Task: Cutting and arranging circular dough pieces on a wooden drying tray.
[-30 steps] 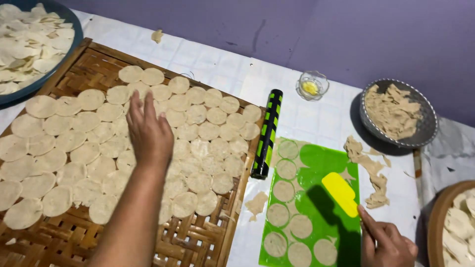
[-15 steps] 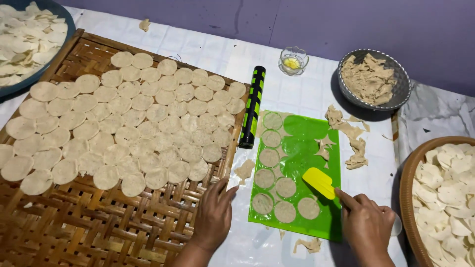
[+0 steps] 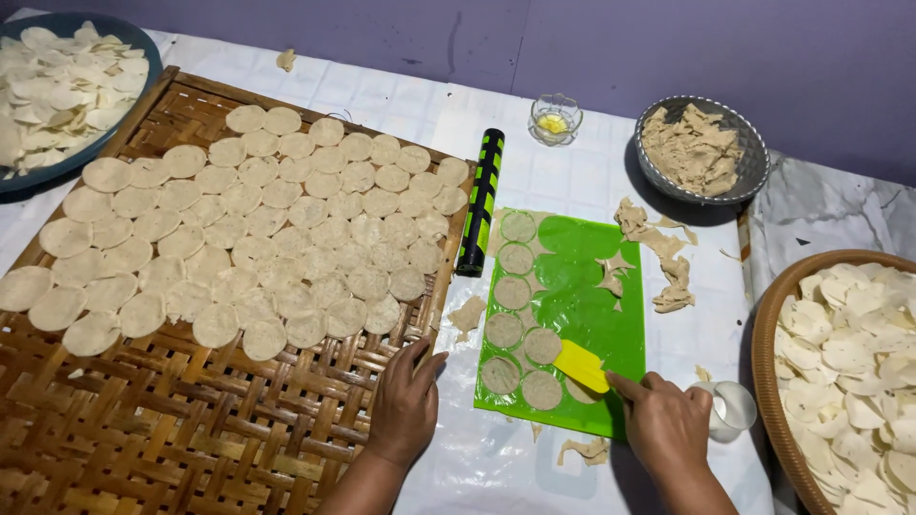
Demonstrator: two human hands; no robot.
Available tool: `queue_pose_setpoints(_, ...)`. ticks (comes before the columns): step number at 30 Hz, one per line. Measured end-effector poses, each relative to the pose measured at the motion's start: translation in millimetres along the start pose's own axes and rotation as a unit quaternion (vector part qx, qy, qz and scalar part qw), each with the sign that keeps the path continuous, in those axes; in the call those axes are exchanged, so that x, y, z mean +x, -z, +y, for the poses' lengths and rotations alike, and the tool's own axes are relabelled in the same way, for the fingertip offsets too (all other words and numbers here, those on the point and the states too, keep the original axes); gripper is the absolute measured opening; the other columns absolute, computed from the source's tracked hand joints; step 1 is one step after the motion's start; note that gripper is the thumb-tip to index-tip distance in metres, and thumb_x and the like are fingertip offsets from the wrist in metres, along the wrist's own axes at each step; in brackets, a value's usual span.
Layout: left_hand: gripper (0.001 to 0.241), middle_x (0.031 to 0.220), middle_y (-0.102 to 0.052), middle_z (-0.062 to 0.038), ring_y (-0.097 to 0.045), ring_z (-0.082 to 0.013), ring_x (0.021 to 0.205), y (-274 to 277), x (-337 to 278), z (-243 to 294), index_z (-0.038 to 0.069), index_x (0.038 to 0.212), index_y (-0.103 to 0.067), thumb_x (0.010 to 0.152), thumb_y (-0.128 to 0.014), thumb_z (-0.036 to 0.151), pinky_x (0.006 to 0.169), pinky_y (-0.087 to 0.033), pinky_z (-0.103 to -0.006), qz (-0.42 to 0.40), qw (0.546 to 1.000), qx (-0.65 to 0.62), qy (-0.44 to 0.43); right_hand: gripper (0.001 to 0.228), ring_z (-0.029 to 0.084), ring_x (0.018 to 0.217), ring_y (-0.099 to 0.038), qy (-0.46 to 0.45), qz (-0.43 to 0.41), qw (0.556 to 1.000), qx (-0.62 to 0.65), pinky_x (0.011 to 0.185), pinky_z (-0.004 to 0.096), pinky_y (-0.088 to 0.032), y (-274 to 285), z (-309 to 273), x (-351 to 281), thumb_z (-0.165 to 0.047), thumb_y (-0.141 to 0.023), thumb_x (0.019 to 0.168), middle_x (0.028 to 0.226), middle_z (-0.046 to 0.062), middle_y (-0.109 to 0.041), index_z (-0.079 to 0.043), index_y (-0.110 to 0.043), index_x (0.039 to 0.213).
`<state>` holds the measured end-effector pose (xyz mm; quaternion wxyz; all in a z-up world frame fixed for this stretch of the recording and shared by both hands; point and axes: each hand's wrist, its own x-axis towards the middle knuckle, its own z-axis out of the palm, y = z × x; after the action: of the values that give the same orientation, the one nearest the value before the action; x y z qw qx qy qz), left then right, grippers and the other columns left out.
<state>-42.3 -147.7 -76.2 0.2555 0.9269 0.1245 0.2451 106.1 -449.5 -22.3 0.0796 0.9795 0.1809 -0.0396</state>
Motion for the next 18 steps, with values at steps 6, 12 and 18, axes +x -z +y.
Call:
queue_pose_setpoints(6, 0.044, 0.136, -0.058, -0.014, -0.059, -0.0322, 0.123, 4, 2, 2, 0.008, 0.120, -0.068, 0.079, -0.065, -0.008, 0.099, -0.050, -0.0433, 0.008, 0.998, -0.062, 0.011, 0.036, 0.015, 0.070, -0.063, -0.019, 0.030, 0.991, 0.132, 0.088, 0.033, -0.036, -15, 7, 1, -0.029, -0.063, 0.090, 0.083, -0.008, -0.069, -0.047, -0.075, 0.119)
queue_pose_setpoints(12, 0.030, 0.133, -0.068, -0.007, -0.065, -0.0209, 0.120, 19, 19, 43, 0.010, 0.120, -0.072, 0.098, -0.052, 0.015, 0.104, -0.054, -0.0357, -0.089, 0.910, -0.298, 0.273, 0.037, 0.009, 0.061, -0.058, 0.073, 0.078, 0.939, 0.326, 0.089, 0.030, -0.035, -17, 7, -5, -0.021, -0.070, 0.087, 0.074, -0.008, -0.068, -0.034, -0.080, 0.120)
queue_pose_setpoints(18, 0.042, 0.109, -0.070, -0.027, -0.073, -0.0331, 0.093, -30, 19, 17, -0.012, 0.126, -0.058, 0.109, -0.051, 0.025, 0.078, -0.063, -0.0340, -0.155, 0.459, -0.748, 0.454, 0.049, 0.007, 0.070, -0.062, 0.181, 0.142, 0.928, 0.294, 0.094, 0.032, -0.035, -6, -14, -10, -0.016, -0.070, 0.079, 0.080, -0.010, -0.068, -0.038, -0.077, 0.123)
